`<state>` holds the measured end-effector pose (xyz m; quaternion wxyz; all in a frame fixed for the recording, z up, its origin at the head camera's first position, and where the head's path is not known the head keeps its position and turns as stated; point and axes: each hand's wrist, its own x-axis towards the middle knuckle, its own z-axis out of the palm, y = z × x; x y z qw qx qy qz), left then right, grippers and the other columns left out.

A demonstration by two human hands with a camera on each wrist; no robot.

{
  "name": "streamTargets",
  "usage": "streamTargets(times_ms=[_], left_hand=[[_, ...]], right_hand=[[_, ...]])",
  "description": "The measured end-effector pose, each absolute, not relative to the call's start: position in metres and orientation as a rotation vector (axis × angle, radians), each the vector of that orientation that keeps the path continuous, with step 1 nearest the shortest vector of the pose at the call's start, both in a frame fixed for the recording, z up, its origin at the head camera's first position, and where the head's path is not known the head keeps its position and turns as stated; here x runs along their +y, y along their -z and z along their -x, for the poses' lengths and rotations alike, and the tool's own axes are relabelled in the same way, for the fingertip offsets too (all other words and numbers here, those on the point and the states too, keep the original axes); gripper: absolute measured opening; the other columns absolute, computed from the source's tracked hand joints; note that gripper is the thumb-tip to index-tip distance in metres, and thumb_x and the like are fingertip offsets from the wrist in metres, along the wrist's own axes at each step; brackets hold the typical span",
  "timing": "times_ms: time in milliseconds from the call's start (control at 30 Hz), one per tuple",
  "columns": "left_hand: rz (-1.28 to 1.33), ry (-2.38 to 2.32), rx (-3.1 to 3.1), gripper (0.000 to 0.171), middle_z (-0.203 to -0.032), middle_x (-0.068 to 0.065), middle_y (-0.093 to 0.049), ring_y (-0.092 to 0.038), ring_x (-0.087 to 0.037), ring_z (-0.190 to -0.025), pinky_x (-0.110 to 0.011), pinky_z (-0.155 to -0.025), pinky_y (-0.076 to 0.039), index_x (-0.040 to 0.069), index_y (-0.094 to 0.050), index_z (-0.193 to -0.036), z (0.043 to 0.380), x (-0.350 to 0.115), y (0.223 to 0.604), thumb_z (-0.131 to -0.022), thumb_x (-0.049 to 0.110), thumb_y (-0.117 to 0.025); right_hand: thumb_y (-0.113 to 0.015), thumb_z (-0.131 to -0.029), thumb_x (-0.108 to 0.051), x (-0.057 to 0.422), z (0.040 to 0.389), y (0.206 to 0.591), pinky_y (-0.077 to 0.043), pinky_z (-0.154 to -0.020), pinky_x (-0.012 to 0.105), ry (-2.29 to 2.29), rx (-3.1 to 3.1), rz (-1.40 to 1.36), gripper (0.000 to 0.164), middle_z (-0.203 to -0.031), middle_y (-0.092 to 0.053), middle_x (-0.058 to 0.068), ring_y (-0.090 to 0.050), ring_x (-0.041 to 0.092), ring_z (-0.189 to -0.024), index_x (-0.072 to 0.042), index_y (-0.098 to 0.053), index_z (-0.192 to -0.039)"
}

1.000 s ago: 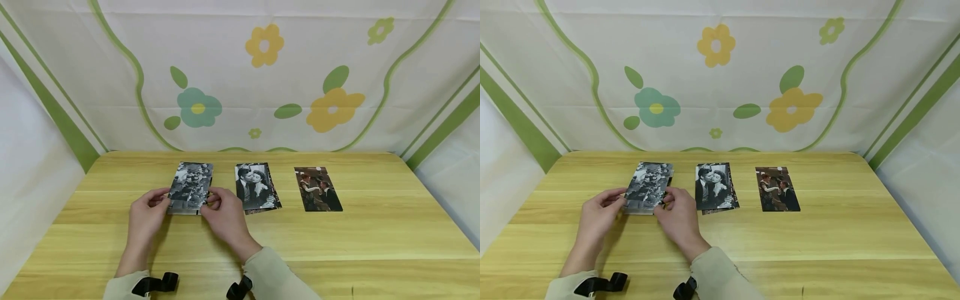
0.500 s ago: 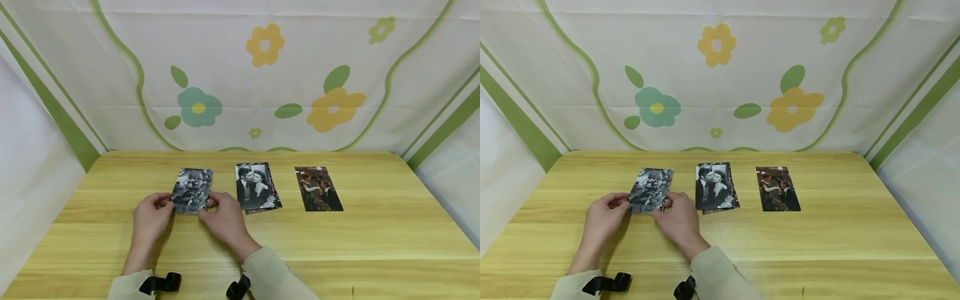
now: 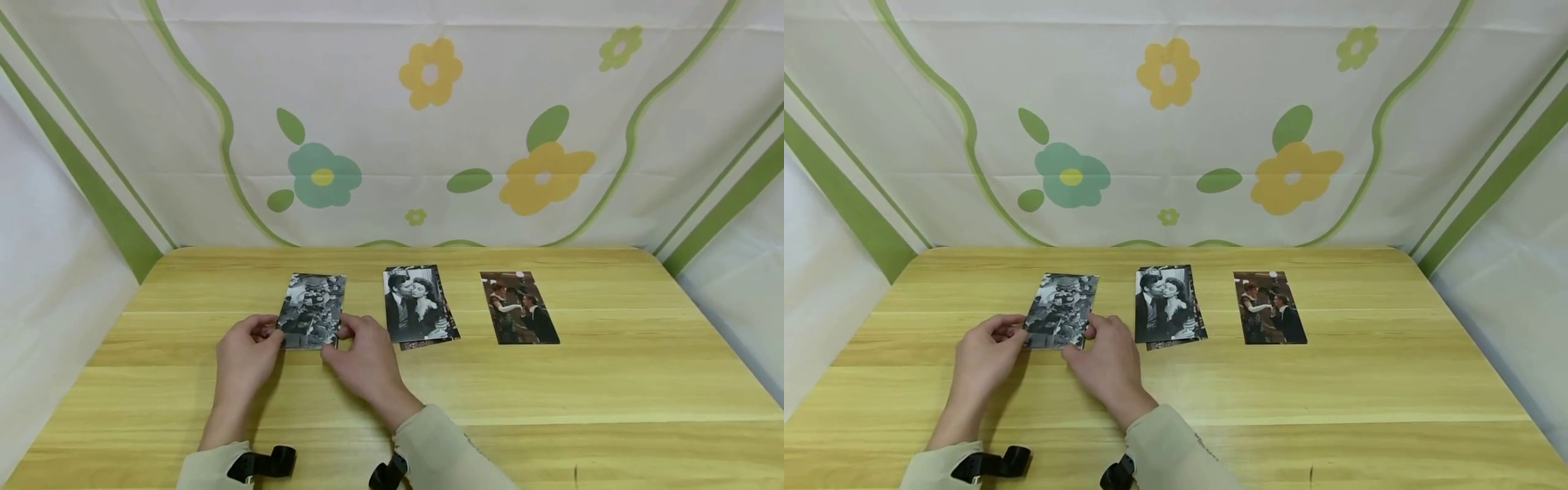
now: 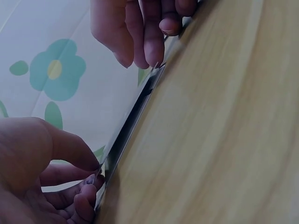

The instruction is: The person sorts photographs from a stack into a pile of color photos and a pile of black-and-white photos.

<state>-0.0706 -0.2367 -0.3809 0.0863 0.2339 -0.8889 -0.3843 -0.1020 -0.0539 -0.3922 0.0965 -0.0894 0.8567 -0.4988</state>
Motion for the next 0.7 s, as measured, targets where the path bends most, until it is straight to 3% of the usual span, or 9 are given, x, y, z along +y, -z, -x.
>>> streamTargets(times_ms=[700], left_hand=[[-0.697,1.149,-2.652,0.031,-0.107,-0.019,-0.073,-0.063,-0.026,-0.091,-0.032,-0.075,-0.047,-0.002,-0.076,-0.124,0.0689,-0.2368,0.3821,-0.099,0.012,-0.062]], right_hand=[[-0.082,-0.086,-0.022,-0.0528,0.1001,0.3947,-0.045,-0.070,0.024,1.502,2.532,0.255,0.061,-0.113,-0.069,-0.001,-0.052,0.006,-0.076,-0.008,-0.067,-0.143]])
